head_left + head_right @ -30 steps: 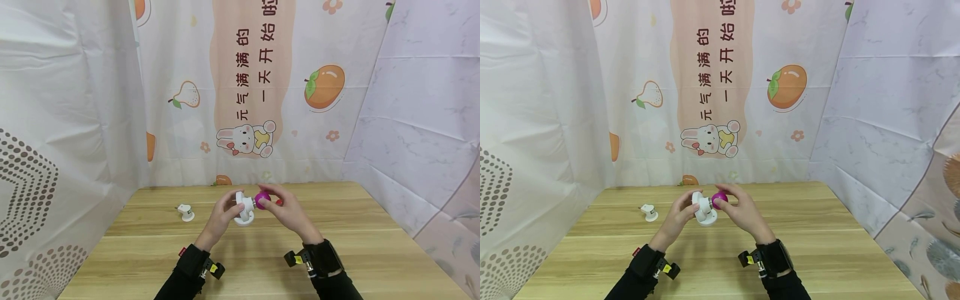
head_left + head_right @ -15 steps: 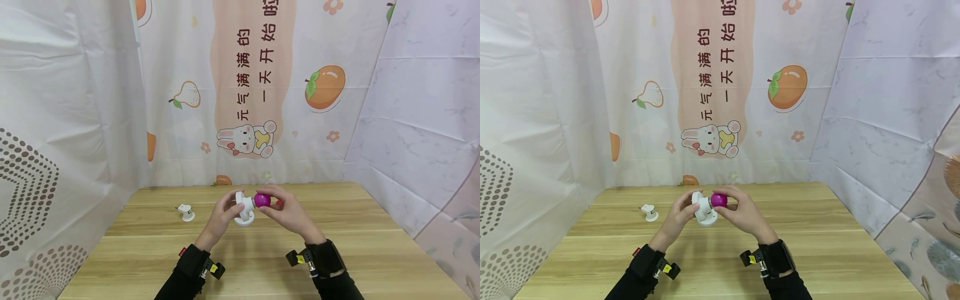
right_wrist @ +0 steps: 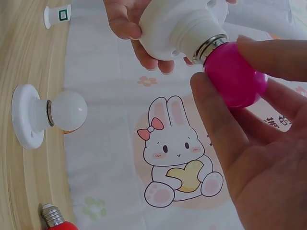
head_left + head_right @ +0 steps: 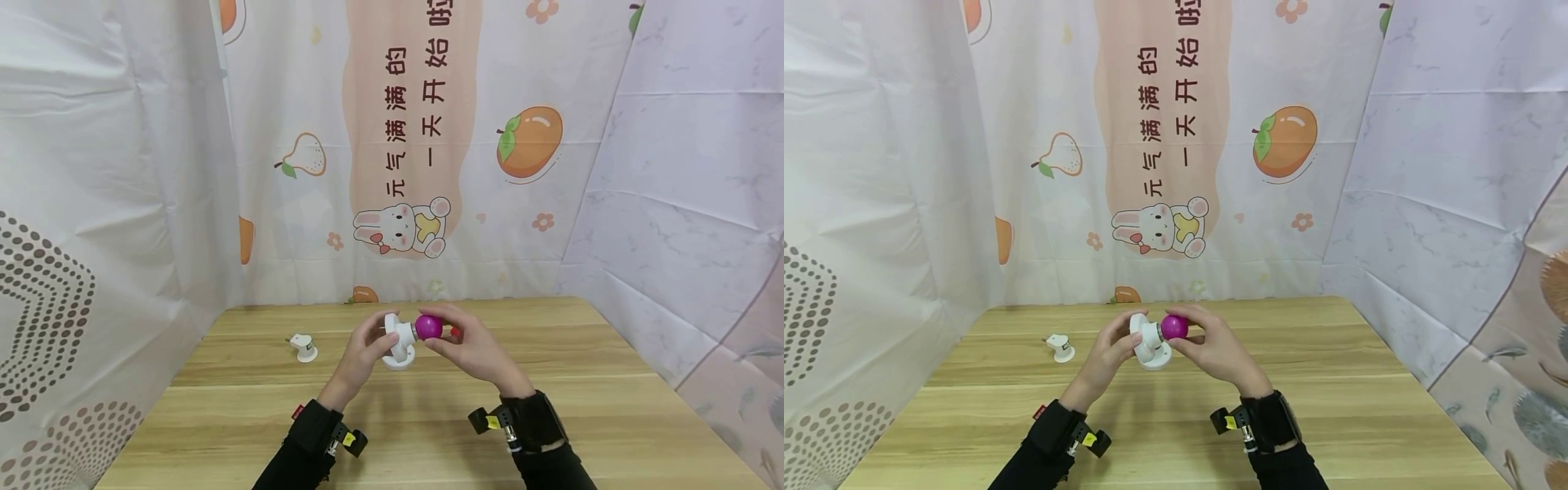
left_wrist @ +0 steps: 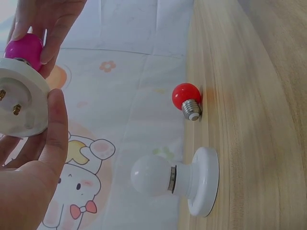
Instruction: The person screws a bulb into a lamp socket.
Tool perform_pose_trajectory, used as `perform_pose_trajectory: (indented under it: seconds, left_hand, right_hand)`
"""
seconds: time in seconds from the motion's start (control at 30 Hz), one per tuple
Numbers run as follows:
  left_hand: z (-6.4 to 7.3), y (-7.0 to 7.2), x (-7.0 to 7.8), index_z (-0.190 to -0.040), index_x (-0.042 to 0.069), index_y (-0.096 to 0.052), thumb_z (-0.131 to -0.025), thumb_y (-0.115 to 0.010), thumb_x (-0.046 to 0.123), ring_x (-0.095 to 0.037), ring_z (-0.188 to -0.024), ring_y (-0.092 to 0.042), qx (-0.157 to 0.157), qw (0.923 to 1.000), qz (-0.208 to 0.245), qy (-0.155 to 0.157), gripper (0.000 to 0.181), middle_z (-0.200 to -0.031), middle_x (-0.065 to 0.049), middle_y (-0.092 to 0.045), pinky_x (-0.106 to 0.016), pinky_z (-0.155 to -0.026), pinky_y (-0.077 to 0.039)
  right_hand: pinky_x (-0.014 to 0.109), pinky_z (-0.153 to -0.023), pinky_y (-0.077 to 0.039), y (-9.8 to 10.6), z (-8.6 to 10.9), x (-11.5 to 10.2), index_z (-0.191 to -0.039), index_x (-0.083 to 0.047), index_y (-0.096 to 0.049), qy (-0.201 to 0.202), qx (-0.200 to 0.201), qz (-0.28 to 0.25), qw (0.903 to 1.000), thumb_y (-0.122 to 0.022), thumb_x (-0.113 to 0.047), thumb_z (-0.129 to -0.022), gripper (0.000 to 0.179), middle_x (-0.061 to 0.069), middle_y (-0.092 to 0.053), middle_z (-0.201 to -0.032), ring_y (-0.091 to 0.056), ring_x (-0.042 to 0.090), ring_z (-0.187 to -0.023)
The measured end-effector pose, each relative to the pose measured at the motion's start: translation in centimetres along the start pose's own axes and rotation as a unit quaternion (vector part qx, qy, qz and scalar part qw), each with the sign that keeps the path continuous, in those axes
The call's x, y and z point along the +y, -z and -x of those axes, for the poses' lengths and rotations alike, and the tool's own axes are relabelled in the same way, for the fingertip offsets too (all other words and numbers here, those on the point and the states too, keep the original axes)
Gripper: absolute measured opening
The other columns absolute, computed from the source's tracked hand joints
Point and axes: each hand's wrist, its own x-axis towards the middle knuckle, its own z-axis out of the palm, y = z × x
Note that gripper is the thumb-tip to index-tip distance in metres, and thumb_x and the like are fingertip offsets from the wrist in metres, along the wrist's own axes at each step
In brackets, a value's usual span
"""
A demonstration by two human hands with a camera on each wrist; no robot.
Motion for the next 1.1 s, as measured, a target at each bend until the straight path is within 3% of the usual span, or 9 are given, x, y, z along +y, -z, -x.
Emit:
perform_pose_trajectory:
  seconds: [0.27, 0.37, 0.5, 0.7, 1.1]
  left_hand:
    - [0.09, 0.03, 0.0, -0.147, 0.005, -0.047, -0.099, -0.056, 0.025, -0.025, -0.108, -0.058, 0.002, 1.0, -0.005, -0.004, 0.052, -0.125, -0.017, -0.055, -0.037, -0.086, -0.055]
    - [0.09, 0.03, 0.04, -0.147, 0.005, -0.048, -0.099, -0.056, 0.025, -0.026, -0.109, -0.058, 0.003, 1.0, -0.006, -0.005, 0.052, -0.126, -0.017, -0.055, -0.037, -0.086, -0.055]
    - [0.08, 0.03, 0.03, -0.147, 0.005, -0.048, -0.099, -0.056, 0.025, -0.026, -0.109, -0.058, 0.003, 1.0, -0.007, -0.004, 0.052, -0.126, -0.017, -0.055, -0.037, -0.086, -0.055]
    - [0.08, 0.04, -0.02, -0.147, 0.005, -0.048, -0.099, -0.056, 0.025, -0.025, -0.108, -0.058, 0.003, 1.0, -0.005, -0.003, 0.052, -0.125, -0.017, -0.055, -0.037, -0.086, -0.055]
    - [0.12, 0.07, 0.1, -0.147, 0.006, -0.048, -0.1, -0.056, 0.025, -0.025, -0.108, -0.059, 0.005, 0.9999, -0.011, 0.001, 0.052, -0.125, -0.017, -0.056, -0.036, -0.085, -0.055]
  right_hand:
    - [0.031, -0.082, -0.057, -0.2, -0.14, -0.2, -0.138, -0.012, -0.062, -0.031, 0.012, 0.022, 0.9992, -0.074, -0.018, -0.095, 0.045, 0.007, -0.064, -0.132, -0.06, 0.025, -0.11]
    - [0.031, -0.08, -0.057, -0.34, -0.2, -0.12, -0.138, -0.009, -0.061, -0.041, 0.014, 0.023, 0.9988, -0.073, -0.021, -0.095, 0.046, 0.011, -0.065, -0.126, -0.065, 0.022, -0.101]
    - [0.03, -0.078, -0.059, -0.59, -0.28, -0.08, -0.139, -0.003, -0.059, -0.059, 0.012, -0.002, 0.9982, -0.071, -0.021, -0.097, 0.047, 0.016, -0.065, -0.119, -0.069, 0.022, -0.093]
    - [0.033, -0.079, -0.06, -0.82, -0.33, -0.19, -0.138, 0.001, -0.058, -0.074, 0.014, -0.04, 0.9964, -0.069, -0.018, -0.099, 0.045, 0.02, -0.063, -0.117, -0.068, 0.03, -0.096]
    - [0.041, -0.075, -0.061, -1.0, -0.48, -0.11, -0.136, 0.003, -0.058, -0.084, 0.018, -0.048, 0.9952, -0.066, -0.021, -0.1, 0.043, 0.02, -0.064, -0.114, -0.068, 0.026, -0.088]
